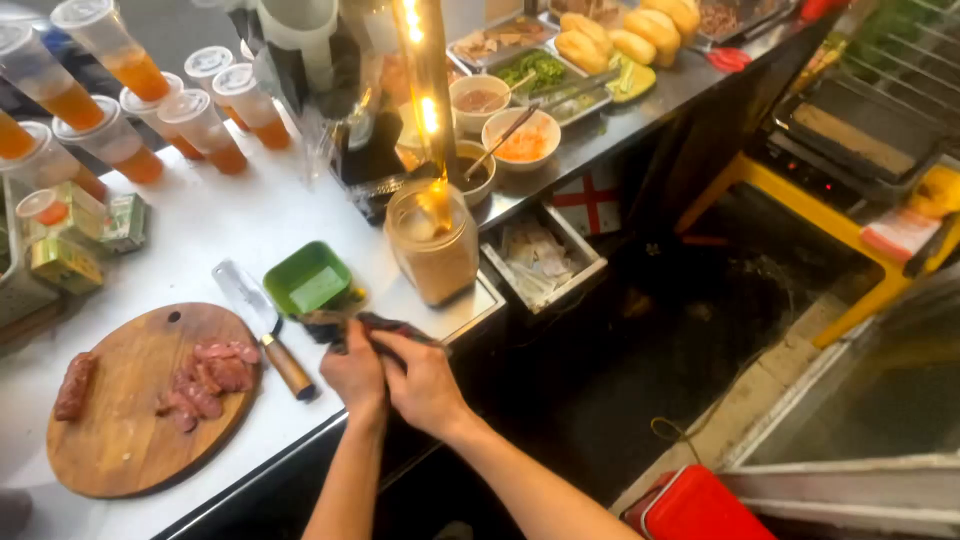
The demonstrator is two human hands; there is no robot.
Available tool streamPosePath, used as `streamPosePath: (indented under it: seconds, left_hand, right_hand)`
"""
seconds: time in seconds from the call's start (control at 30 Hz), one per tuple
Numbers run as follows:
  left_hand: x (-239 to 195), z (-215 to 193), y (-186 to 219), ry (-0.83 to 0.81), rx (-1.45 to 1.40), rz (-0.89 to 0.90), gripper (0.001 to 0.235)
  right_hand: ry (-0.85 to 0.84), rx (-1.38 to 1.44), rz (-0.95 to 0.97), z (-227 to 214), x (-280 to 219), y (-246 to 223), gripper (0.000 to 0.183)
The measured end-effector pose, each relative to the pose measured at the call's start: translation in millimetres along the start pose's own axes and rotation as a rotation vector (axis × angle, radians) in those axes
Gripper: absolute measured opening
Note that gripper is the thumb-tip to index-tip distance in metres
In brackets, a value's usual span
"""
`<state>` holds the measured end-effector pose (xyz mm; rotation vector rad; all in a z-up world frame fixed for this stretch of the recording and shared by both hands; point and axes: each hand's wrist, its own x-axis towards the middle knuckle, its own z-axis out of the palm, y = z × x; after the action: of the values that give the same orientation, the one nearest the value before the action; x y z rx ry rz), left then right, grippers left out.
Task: Preparing a sandwich by slicing meat, adding various fillings, and toasting it in a press.
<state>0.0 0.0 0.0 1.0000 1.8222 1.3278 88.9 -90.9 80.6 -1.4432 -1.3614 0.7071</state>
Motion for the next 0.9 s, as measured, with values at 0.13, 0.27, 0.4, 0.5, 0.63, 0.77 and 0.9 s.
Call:
streamPosePath:
  seconds: [0.13,0.27,0.4,0.5,0.63,0.77,0.9]
  left_hand:
    - [3.6,-16.4,66.9,-0.117,0.415,0.007,0.081]
    - [-58.0,-15.6,103.6,-0.008,0.649,0.444,0.070]
    - [-144.4,85.5,162.8,-0.051,-0.064,0.700,0.037]
    - [-147.0,215.5,167.7,-0.464,-0.097,0.761,0.045]
    - [-129.6,396.7,220.8,-0.595,-0.070,0.415,0.046]
    - [-82.3,562.3,239.6,-0.667,0.125,0.484,0.054]
    - [-61.9,654.3,296.0,-0.530,0.115,0.542,0.052]
  right_hand:
    - [-0.153,-0.045,-0.107,-70.8,-1.2,36.6,0.033]
    - [-0.344,-0.020,0.187,-196.5,28.1,84.8,0.034]
    - [-0.162,-0.179,0.411,-311.7,102.8,126.8,0.037]
    - [-0.022,0.041,0.382,-382.9,177.5,176.2,0.034]
    - [0.008,-0.016,0.381,-489.4,252.1,199.0,0.034]
    - [0.124,0.088,0.463,-585.4,291.6,228.4,0.035]
    - [0.255,0.211,0.607,-667.6,311.2,299.3,0.040]
